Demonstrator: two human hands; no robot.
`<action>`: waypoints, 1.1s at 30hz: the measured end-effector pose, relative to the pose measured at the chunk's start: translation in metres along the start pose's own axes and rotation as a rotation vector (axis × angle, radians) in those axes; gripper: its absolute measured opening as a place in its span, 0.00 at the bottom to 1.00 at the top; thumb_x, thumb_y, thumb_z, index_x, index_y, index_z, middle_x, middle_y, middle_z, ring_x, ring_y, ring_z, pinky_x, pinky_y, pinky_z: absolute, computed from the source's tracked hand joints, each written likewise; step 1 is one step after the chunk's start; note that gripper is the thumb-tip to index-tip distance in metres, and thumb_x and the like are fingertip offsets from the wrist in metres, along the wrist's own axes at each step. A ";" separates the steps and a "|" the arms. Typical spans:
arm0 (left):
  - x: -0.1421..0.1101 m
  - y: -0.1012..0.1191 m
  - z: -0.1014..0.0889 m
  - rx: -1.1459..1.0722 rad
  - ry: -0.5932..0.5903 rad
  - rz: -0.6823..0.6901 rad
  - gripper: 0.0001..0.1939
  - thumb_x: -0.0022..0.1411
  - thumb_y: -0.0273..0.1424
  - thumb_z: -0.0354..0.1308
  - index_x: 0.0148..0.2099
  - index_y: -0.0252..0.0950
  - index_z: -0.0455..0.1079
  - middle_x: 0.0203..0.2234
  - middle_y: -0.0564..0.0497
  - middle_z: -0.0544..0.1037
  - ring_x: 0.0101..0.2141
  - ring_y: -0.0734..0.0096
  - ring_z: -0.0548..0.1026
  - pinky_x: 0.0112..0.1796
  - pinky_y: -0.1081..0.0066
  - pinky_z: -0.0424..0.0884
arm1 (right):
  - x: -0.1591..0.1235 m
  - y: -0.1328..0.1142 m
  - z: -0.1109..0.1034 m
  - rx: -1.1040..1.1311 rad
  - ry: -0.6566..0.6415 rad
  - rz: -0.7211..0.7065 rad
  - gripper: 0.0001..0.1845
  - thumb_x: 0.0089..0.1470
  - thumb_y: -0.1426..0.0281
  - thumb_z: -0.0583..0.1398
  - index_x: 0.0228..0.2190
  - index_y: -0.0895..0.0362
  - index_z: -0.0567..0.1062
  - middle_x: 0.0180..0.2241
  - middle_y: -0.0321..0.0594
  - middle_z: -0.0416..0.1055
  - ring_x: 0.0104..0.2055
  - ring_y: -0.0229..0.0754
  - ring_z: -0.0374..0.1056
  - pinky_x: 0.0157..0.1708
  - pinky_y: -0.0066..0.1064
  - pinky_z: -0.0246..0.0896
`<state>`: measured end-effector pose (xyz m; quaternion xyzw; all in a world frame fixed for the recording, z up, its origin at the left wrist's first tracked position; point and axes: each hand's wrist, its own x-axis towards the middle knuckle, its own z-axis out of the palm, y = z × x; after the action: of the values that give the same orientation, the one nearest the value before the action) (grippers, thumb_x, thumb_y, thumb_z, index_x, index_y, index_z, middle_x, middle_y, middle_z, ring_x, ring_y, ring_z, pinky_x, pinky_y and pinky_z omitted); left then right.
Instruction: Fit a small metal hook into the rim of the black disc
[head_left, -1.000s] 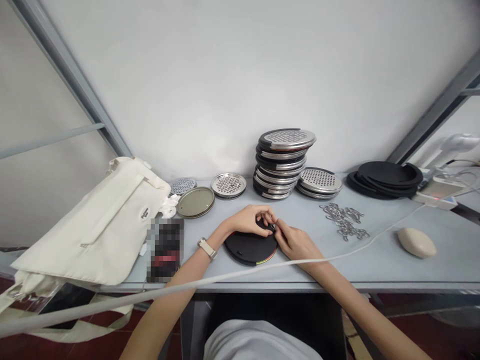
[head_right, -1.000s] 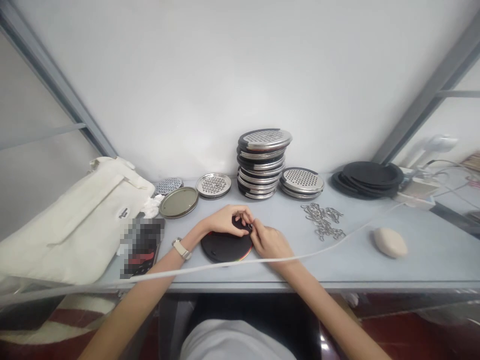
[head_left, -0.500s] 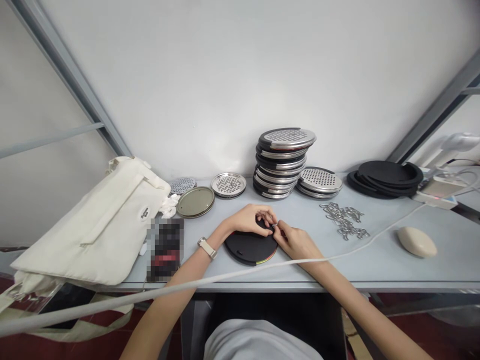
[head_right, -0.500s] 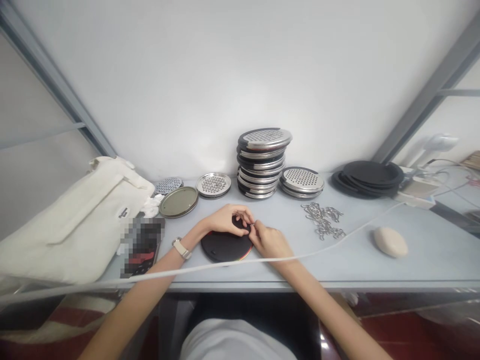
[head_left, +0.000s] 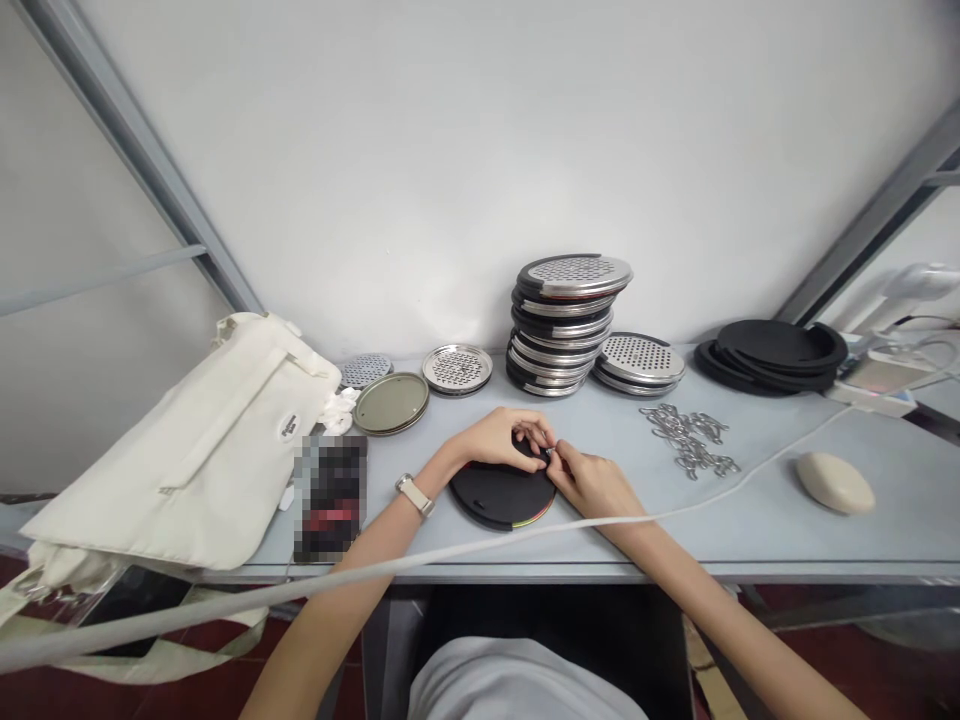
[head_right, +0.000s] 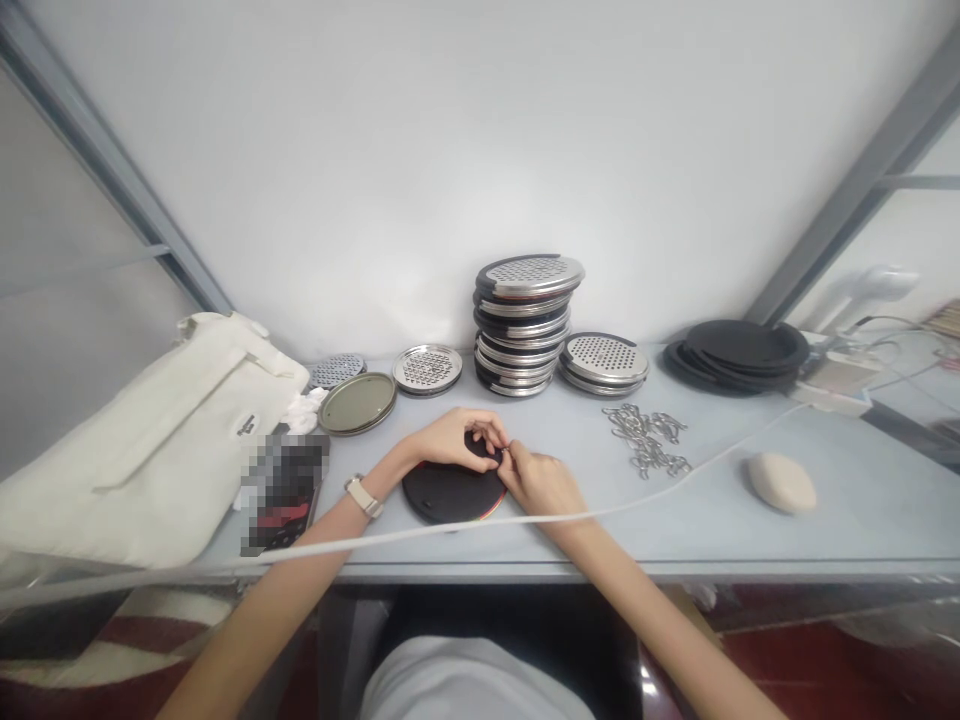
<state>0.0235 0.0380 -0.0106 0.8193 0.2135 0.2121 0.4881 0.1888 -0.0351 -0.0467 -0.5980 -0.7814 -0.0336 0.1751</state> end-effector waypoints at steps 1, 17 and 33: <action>0.000 0.000 0.000 -0.001 0.000 0.000 0.17 0.42 0.25 0.61 0.39 0.31 0.68 0.31 0.48 0.75 0.32 0.75 0.72 0.34 0.75 0.63 | 0.000 0.000 0.000 -0.002 0.003 -0.002 0.14 0.54 0.66 0.45 0.26 0.57 0.67 0.17 0.38 0.69 0.17 0.36 0.64 0.19 0.26 0.41; 0.001 -0.003 0.000 0.033 -0.013 0.020 0.17 0.44 0.23 0.59 0.40 0.32 0.67 0.32 0.49 0.73 0.33 0.76 0.70 0.35 0.75 0.63 | -0.001 0.002 0.001 -0.005 0.035 -0.048 0.12 0.54 0.68 0.46 0.27 0.57 0.66 0.18 0.37 0.70 0.18 0.35 0.64 0.19 0.26 0.42; 0.001 -0.003 0.000 0.067 0.008 -0.004 0.18 0.42 0.23 0.59 0.39 0.32 0.65 0.32 0.51 0.71 0.29 0.80 0.67 0.31 0.77 0.62 | 0.001 0.003 -0.006 0.122 -0.099 -0.050 0.15 0.58 0.66 0.42 0.33 0.57 0.66 0.22 0.39 0.71 0.21 0.36 0.65 0.21 0.25 0.46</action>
<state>0.0239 0.0394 -0.0133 0.8339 0.2240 0.2071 0.4600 0.1924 -0.0352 -0.0413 -0.5675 -0.8043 0.0393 0.1717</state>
